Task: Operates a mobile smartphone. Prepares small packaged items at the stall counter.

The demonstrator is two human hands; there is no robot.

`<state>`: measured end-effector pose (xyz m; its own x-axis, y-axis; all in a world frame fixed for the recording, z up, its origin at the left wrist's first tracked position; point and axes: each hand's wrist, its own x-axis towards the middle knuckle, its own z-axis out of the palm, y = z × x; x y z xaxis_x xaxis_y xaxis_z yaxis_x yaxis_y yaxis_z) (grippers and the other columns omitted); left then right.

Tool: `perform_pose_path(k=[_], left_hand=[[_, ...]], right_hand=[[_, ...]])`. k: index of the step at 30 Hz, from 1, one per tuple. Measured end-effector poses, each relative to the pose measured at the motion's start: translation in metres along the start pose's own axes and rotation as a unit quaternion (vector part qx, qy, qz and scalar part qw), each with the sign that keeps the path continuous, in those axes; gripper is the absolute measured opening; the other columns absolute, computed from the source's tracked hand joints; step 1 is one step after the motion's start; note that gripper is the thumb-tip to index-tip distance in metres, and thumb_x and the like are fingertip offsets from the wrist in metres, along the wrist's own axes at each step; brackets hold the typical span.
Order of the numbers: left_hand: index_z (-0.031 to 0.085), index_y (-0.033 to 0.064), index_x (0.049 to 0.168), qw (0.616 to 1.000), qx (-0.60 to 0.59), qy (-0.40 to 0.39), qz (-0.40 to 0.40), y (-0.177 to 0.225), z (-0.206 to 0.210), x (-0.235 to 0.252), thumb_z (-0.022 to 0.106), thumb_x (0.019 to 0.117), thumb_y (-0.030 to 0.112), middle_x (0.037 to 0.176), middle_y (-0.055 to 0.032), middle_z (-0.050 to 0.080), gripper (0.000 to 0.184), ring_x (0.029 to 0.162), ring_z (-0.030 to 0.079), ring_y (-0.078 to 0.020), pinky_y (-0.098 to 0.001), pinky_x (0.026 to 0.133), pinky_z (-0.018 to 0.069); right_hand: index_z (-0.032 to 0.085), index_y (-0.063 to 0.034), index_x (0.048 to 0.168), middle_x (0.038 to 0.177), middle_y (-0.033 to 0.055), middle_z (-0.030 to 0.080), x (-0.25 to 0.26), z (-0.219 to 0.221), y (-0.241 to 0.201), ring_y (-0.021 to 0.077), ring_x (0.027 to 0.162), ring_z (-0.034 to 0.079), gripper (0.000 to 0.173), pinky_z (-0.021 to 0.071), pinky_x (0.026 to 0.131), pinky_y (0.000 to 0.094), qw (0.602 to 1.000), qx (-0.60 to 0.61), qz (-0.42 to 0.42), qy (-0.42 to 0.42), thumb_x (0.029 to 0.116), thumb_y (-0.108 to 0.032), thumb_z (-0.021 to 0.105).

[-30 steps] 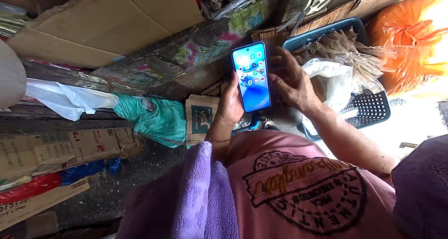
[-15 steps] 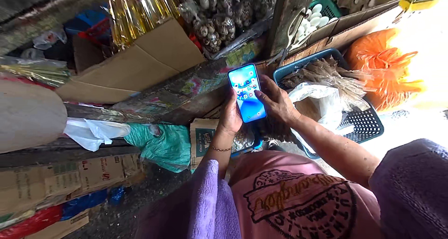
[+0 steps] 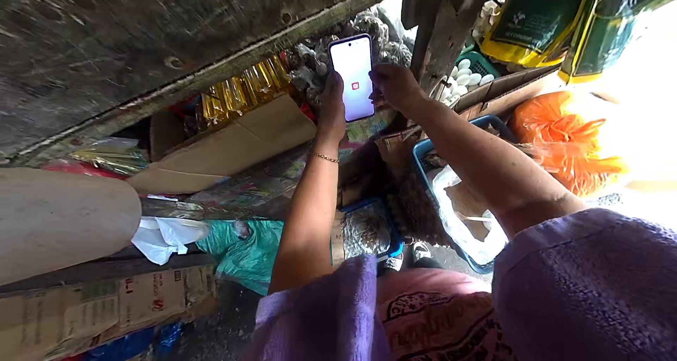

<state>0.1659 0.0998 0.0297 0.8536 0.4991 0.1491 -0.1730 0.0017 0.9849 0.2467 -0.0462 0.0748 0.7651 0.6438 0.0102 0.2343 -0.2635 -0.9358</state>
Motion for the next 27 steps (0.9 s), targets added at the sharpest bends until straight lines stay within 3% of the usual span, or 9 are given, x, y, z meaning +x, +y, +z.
perform_pose_path(k=[4,8,16,20,23,27], left_hand=[[0.031,-0.0014,0.157,0.996,0.013,0.076,0.042,0.0,0.016,0.023,0.03,0.1134,0.031,0.163,-0.0183,0.032,0.054,0.151,0.032,-0.0177,-0.0343,0.124,0.0268],[0.035,-0.0033,0.155,0.989,0.071,0.102,0.076,-0.01,0.028,0.032,0.029,0.1134,0.025,0.161,-0.0207,0.036,0.051,0.15,0.033,-0.0185,-0.0315,0.124,0.0249],[0.048,-0.0057,0.147,0.979,0.132,0.124,0.09,-0.016,0.03,0.043,0.039,0.1119,0.02,0.152,-0.0203,0.049,0.045,0.142,0.046,-0.0169,-0.0277,0.119,0.0325],[0.048,-0.0044,0.148,0.977,0.169,0.098,0.084,-0.016,0.023,0.043,0.042,0.1113,0.021,0.15,-0.0204,0.052,0.045,0.141,0.049,-0.018,-0.0296,0.118,0.0339],[0.051,-0.0021,0.147,0.974,0.198,0.073,0.08,-0.017,0.019,0.037,0.042,0.1113,0.024,0.145,-0.0191,0.057,0.045,0.133,0.056,-0.0177,-0.0314,0.112,0.0413],[0.054,-0.0012,0.144,0.968,0.229,0.066,0.08,-0.019,0.017,0.036,0.04,0.1117,0.023,0.14,-0.018,0.061,0.043,0.122,0.062,-0.0187,-0.0343,0.103,0.0474]], right_hand=[[0.061,0.0014,0.133,0.112,0.0195,0.068,0.027,0.0,-0.002,0.0225,0.087,0.071,0.036,0.0594,0.084,0.0397,0.997,-0.066,-0.042,0.025,0.1117,-0.021,0.043],[0.062,0.0011,0.132,0.112,0.0204,0.069,0.041,-0.005,0.007,0.0251,0.092,0.07,0.035,0.0564,0.089,0.0417,0.992,-0.106,-0.047,0.054,0.1113,-0.019,0.042],[0.064,-0.0018,0.131,0.12,0.019,0.069,0.052,-0.004,0.016,0.0263,0.102,0.069,0.033,0.0535,0.095,0.0439,0.99,-0.117,-0.028,0.076,0.109,-0.014,0.044],[0.063,-0.0022,0.135,0.125,0.0193,0.068,0.059,-0.004,0.019,0.0282,0.108,0.068,0.035,0.0516,0.1,0.0462,0.99,-0.121,-0.007,0.071,0.1095,-0.015,0.043],[0.061,-0.0007,0.136,0.131,0.0218,0.064,0.062,-0.005,0.02,0.0325,0.117,0.065,0.035,0.0487,0.105,0.0493,0.988,-0.144,0.028,0.054,0.1098,-0.015,0.042],[0.059,0.0001,0.137,0.132,0.023,0.062,0.063,-0.002,0.026,0.0329,0.117,0.064,0.036,0.0503,0.102,0.0484,0.991,-0.12,0.031,0.05,0.1056,-0.006,0.043]])
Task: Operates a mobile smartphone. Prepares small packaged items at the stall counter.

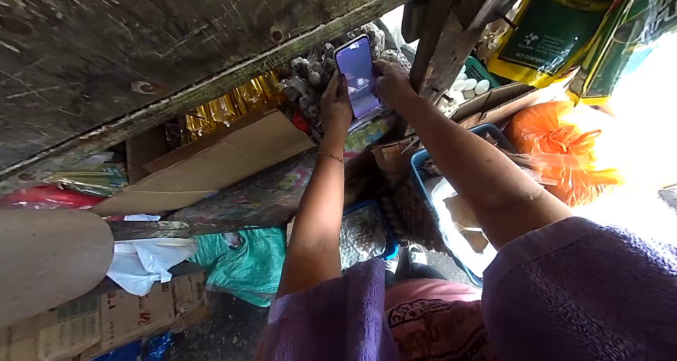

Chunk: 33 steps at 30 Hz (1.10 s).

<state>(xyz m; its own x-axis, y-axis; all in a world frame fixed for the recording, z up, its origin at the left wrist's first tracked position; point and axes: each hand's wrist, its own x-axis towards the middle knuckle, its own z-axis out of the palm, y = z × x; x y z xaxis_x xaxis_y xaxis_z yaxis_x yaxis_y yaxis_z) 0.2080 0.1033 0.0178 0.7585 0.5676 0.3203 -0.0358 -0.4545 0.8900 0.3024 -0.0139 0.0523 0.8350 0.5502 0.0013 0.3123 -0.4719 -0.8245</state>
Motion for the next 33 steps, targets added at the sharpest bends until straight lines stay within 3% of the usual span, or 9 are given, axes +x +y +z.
perform_pose_path(k=[3,5,11,16,20,21,25,29,33], left_hand=[[0.054,-0.0013,0.145,1.0,-0.005,-0.004,-0.008,0.002,0.001,0.001,0.041,0.111,0.018,0.139,-0.0178,0.062,0.041,0.124,0.061,-0.0186,-0.0328,0.107,0.045],[0.054,-0.0012,0.144,1.0,-0.014,-0.001,-0.009,0.002,0.003,0.001,0.041,0.1111,0.018,0.137,-0.0172,0.063,0.041,0.122,0.061,-0.0171,-0.0312,0.106,0.045],[0.053,-0.0026,0.145,0.997,-0.039,0.047,0.039,-0.01,0.012,-0.006,0.046,0.1088,0.014,0.146,-0.0189,0.057,0.041,0.136,0.054,-0.0186,-0.0295,0.116,0.0382],[0.041,-0.0026,0.152,0.994,-0.079,0.049,0.049,-0.014,0.019,-0.008,0.065,0.1008,0.018,0.138,-0.0199,0.06,0.06,0.122,0.063,-0.0198,-0.0306,0.106,0.0503],[0.034,-0.0018,0.153,0.994,-0.031,0.091,0.045,-0.015,0.025,-0.005,0.082,0.0866,0.028,0.12,-0.0166,0.063,0.087,0.102,0.064,-0.0207,-0.033,0.092,0.0541],[0.034,-0.0009,0.153,0.994,-0.03,0.103,0.035,-0.014,0.026,-0.004,0.083,0.0842,0.03,0.119,-0.0163,0.063,0.09,0.101,0.063,-0.0205,-0.0331,0.091,0.0542],[0.033,0.0016,0.154,0.992,-0.022,0.122,-0.008,-0.005,0.031,0.001,0.085,0.0833,0.032,0.117,-0.0147,0.063,0.092,0.102,0.064,-0.02,-0.0335,0.092,0.0541],[0.033,0.0025,0.153,0.99,-0.001,0.139,0.001,-0.007,0.035,0.004,0.083,0.0848,0.031,0.114,-0.0136,0.064,0.089,0.098,0.064,-0.019,-0.0331,0.09,0.0542],[0.029,0.0034,0.156,0.988,0.025,0.149,-0.003,-0.004,0.034,0.002,0.082,0.0867,0.032,0.118,-0.0148,0.063,0.092,0.102,0.064,-0.0199,-0.0341,0.093,0.0536]], right_hand=[[0.061,-0.0031,0.137,0.131,0.0223,0.064,-0.003,0.001,0.001,0.0331,0.123,0.061,0.041,0.0483,0.105,0.0509,1.0,-0.008,-0.011,0.015,0.0975,-0.001,0.05],[0.061,-0.0039,0.137,0.131,0.0211,0.065,-0.009,0.004,0.001,0.0326,0.127,0.06,0.039,0.0457,0.108,0.0502,0.999,-0.027,-0.024,0.036,0.0994,-0.004,0.052],[0.049,0.0036,0.148,0.142,0.0253,0.056,-0.024,0.021,0.004,0.0346,0.133,0.055,0.048,0.0424,0.114,0.0433,0.993,-0.026,-0.047,0.103,0.1008,-0.004,0.055],[0.043,0.0021,0.152,0.149,0.0246,0.051,-0.044,0.022,0.013,0.0342,0.136,0.054,0.054,0.0436,0.114,0.0448,0.995,-0.003,-0.053,0.085,0.1006,-0.008,0.057],[0.048,0.0,0.149,0.146,0.0213,0.055,-0.11,0.011,0.013,0.0275,0.122,0.064,0.05,0.0532,0.103,0.0416,0.995,0.025,-0.092,0.026,0.1014,-0.012,0.058],[0.051,-0.0006,0.147,0.142,0.0202,0.057,-0.13,0.006,0.017,0.0253,0.114,0.066,0.048,0.055,0.098,0.0405,0.994,0.029,-0.105,0.004,0.1014,-0.013,0.058],[0.059,-0.0025,0.14,0.138,0.0164,0.061,-0.209,-0.027,0.039,0.021,0.114,0.068,0.038,0.0574,0.099,0.0368,0.99,-0.002,-0.13,-0.047,0.1028,-0.013,0.059],[0.062,-0.0034,0.138,0.137,0.0139,0.063,-0.278,-0.067,0.064,0.0158,0.102,0.071,0.037,0.0605,0.088,0.0321,0.997,-0.013,-0.058,-0.038,0.1016,-0.011,0.06],[0.059,-0.0046,0.14,0.135,0.0134,0.064,-0.324,-0.105,0.098,0.0179,0.103,0.072,0.041,0.0608,0.091,0.0383,0.999,0.04,0.021,0.011,0.1003,-0.014,0.058]])
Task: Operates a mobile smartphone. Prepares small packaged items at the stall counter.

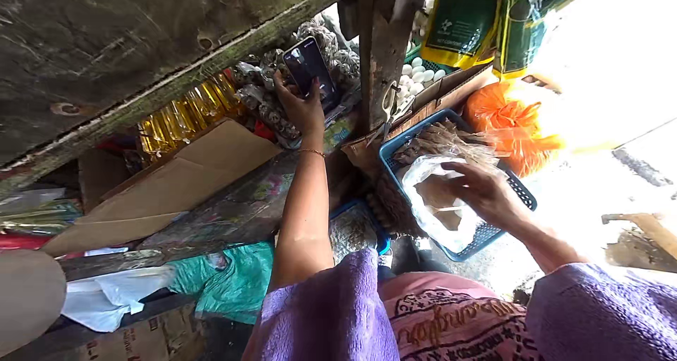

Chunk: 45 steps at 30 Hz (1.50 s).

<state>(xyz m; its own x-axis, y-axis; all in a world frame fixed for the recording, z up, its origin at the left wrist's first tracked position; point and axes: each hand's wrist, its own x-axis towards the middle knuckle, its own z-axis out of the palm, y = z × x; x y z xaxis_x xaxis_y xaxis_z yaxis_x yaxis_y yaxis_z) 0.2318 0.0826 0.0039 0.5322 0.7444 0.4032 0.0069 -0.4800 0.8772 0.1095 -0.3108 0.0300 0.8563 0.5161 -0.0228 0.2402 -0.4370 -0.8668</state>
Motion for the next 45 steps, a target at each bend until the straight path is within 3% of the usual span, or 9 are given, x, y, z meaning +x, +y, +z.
perform_pose_path(k=[5,7,9,14,20,24,28,37,45], left_hand=[[0.016,-0.0043,0.16,0.997,0.005,0.045,0.07,0.006,-0.014,-0.031,0.078,0.0903,0.033,0.154,-0.0286,0.039,0.101,0.131,0.053,-0.0298,-0.0339,0.106,0.0486],[0.015,-0.0062,0.16,0.996,0.014,0.048,0.071,0.01,-0.02,-0.059,0.075,0.0929,0.028,0.163,-0.03,0.024,0.097,0.146,0.038,-0.0329,-0.035,0.116,0.0387],[0.013,-0.0041,0.161,0.999,0.032,0.03,0.03,0.012,-0.023,-0.096,0.071,0.0963,0.029,0.165,-0.0273,0.02,0.093,0.148,0.036,-0.0312,-0.0357,0.115,0.0408],[0.015,-0.001,0.161,0.999,-0.003,-0.011,-0.049,0.019,-0.019,-0.188,0.066,0.1008,0.023,0.16,-0.0266,0.031,0.082,0.138,0.047,-0.0307,-0.037,0.108,0.0467],[0.024,0.0019,0.16,0.989,-0.018,-0.048,-0.141,0.018,-0.025,-0.253,0.059,0.1043,0.021,0.158,-0.0236,0.037,0.068,0.137,0.051,-0.0272,-0.0371,0.11,0.0461],[0.034,-0.0024,0.155,0.986,-0.016,-0.086,-0.145,0.029,-0.031,-0.276,0.057,0.1044,0.017,0.155,-0.0219,0.043,0.059,0.137,0.051,-0.0246,-0.0358,0.113,0.0442],[0.039,-0.0048,0.152,0.99,-0.011,-0.047,-0.131,0.038,-0.029,-0.246,0.055,0.1049,0.015,0.155,-0.0242,0.043,0.053,0.137,0.051,-0.0282,-0.037,0.113,0.0434],[0.042,-0.0028,0.151,0.993,0.104,-0.002,-0.062,0.047,-0.034,-0.094,0.059,0.1021,0.023,0.149,-0.0249,0.049,0.058,0.133,0.053,-0.0301,-0.0387,0.111,0.0444],[0.051,0.0023,0.145,0.976,0.205,0.029,-0.063,0.044,-0.028,-0.031,0.069,0.0945,0.048,0.14,-0.0211,0.057,0.07,0.124,0.057,-0.0294,-0.0424,0.107,0.0447]], right_hand=[[0.056,-0.0064,0.142,0.135,0.0092,0.064,-0.04,-0.053,0.041,0.0134,0.097,0.073,0.043,0.0622,0.087,0.034,0.989,0.097,0.033,0.108,0.1016,-0.019,0.057],[0.057,-0.0053,0.14,0.132,0.0083,0.065,-0.049,-0.075,0.058,0.0123,0.097,0.072,0.041,0.0619,0.087,0.0333,0.985,0.103,0.038,0.13,0.1011,-0.02,0.055],[0.059,-0.0053,0.138,0.124,0.0062,0.069,-0.056,-0.094,0.075,0.0095,0.092,0.072,0.039,0.0616,0.085,0.0321,0.983,0.097,0.05,0.149,0.1013,-0.019,0.056],[0.057,-0.0063,0.141,0.135,0.0121,0.063,-0.064,-0.135,0.103,0.0121,0.097,0.071,0.038,0.0602,0.089,0.0347,0.988,0.045,0.067,0.128,0.1043,-0.018,0.053],[0.064,-0.0025,0.133,0.128,0.0194,0.068,-0.056,-0.164,0.122,0.0271,0.104,0.072,0.032,0.0574,0.093,0.048,0.996,-0.08,0.025,0.033,0.1048,-0.014,0.056],[0.067,-0.0034,0.128,0.118,0.0184,0.071,-0.06,-0.164,0.141,0.0295,0.098,0.073,0.028,0.059,0.089,0.0517,0.993,-0.114,-0.016,-0.027,0.1039,-0.012,0.057],[0.068,-0.0011,0.127,0.114,0.0213,0.072,-0.048,-0.149,0.148,0.037,0.098,0.073,0.03,0.0564,0.087,0.0605,0.983,-0.144,-0.068,-0.087,0.1042,-0.014,0.054],[0.069,0.0009,0.126,0.115,0.0225,0.072,-0.053,-0.14,0.145,0.0362,0.099,0.074,0.036,0.0585,0.088,0.0539,0.979,-0.154,-0.105,-0.083,0.1035,-0.019,0.049],[0.07,0.002,0.123,0.113,0.0225,0.073,-0.081,-0.143,0.157,0.0365,0.095,0.074,0.035,0.0588,0.084,0.0545,0.988,-0.143,-0.039,-0.036,0.1031,-0.017,0.05]])
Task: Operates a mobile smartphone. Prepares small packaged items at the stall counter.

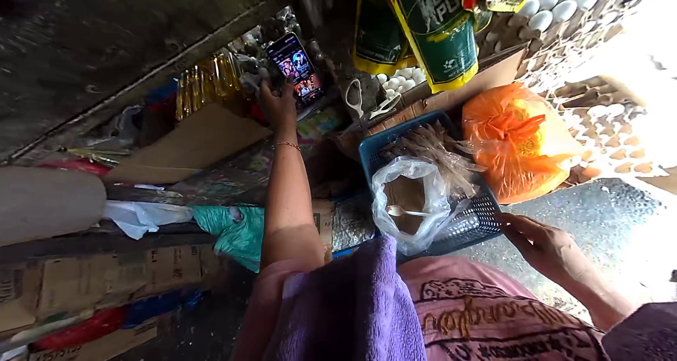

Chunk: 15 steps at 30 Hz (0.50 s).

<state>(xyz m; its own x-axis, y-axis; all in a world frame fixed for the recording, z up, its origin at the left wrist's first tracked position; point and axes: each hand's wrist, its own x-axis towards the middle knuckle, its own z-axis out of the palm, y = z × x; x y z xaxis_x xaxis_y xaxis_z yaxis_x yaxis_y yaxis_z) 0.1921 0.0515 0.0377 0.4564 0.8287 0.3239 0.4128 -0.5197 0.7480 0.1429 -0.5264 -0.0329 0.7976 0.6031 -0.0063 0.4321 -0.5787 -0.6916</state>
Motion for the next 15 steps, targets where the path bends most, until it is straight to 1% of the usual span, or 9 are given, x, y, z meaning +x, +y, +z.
perform_pose_path(k=[2,7,9,12,15], left_hand=[[0.053,0.0019,0.144,1.0,0.007,0.007,0.006,-0.002,0.005,0.007,0.07,0.093,0.05,0.138,-0.0201,0.059,0.072,0.122,0.059,-0.0278,-0.0409,0.107,0.0446],[0.054,0.0001,0.141,0.999,-0.027,0.022,0.027,-0.01,0.018,0.021,0.073,0.0916,0.048,0.136,-0.0189,0.06,0.071,0.119,0.061,-0.0236,-0.0356,0.107,0.046],[0.053,0.0,0.143,0.999,-0.034,0.025,0.029,-0.012,0.022,0.024,0.073,0.0909,0.049,0.138,-0.0178,0.06,0.074,0.123,0.06,-0.0213,-0.0333,0.108,0.0456],[0.048,-0.0017,0.145,0.995,-0.08,0.029,0.042,-0.019,0.031,0.029,0.076,0.0908,0.044,0.139,-0.0169,0.059,0.076,0.125,0.06,-0.0175,-0.0306,0.108,0.0467],[0.045,-0.0031,0.147,0.993,-0.1,0.032,0.052,-0.024,0.035,0.032,0.077,0.091,0.041,0.141,-0.0181,0.058,0.078,0.127,0.059,-0.0178,-0.03,0.109,0.0457]], right_hand=[[0.07,0.0015,0.123,0.113,0.0224,0.073,-0.002,-0.001,0.002,0.0368,0.094,0.074,0.034,0.0587,0.084,0.0553,1.0,0.002,0.007,0.003,0.103,-0.017,0.05],[0.07,0.0001,0.124,0.113,0.0213,0.073,0.001,-0.002,0.01,0.0353,0.097,0.074,0.035,0.0585,0.086,0.0542,1.0,0.006,0.022,0.006,0.1043,-0.02,0.048],[0.071,-0.0008,0.123,0.112,0.0207,0.074,0.002,-0.001,0.013,0.0348,0.096,0.074,0.035,0.0587,0.085,0.0541,1.0,0.004,0.023,0.008,0.1038,-0.02,0.049],[0.07,0.0006,0.124,0.113,0.022,0.073,0.004,-0.004,0.013,0.0367,0.096,0.074,0.035,0.0578,0.085,0.0559,1.0,0.004,0.024,-0.004,0.1042,-0.019,0.049],[0.07,0.0005,0.123,0.113,0.0216,0.073,0.005,-0.004,0.015,0.0366,0.096,0.074,0.035,0.0576,0.085,0.0566,1.0,0.005,0.025,-0.007,0.1039,-0.019,0.048]])
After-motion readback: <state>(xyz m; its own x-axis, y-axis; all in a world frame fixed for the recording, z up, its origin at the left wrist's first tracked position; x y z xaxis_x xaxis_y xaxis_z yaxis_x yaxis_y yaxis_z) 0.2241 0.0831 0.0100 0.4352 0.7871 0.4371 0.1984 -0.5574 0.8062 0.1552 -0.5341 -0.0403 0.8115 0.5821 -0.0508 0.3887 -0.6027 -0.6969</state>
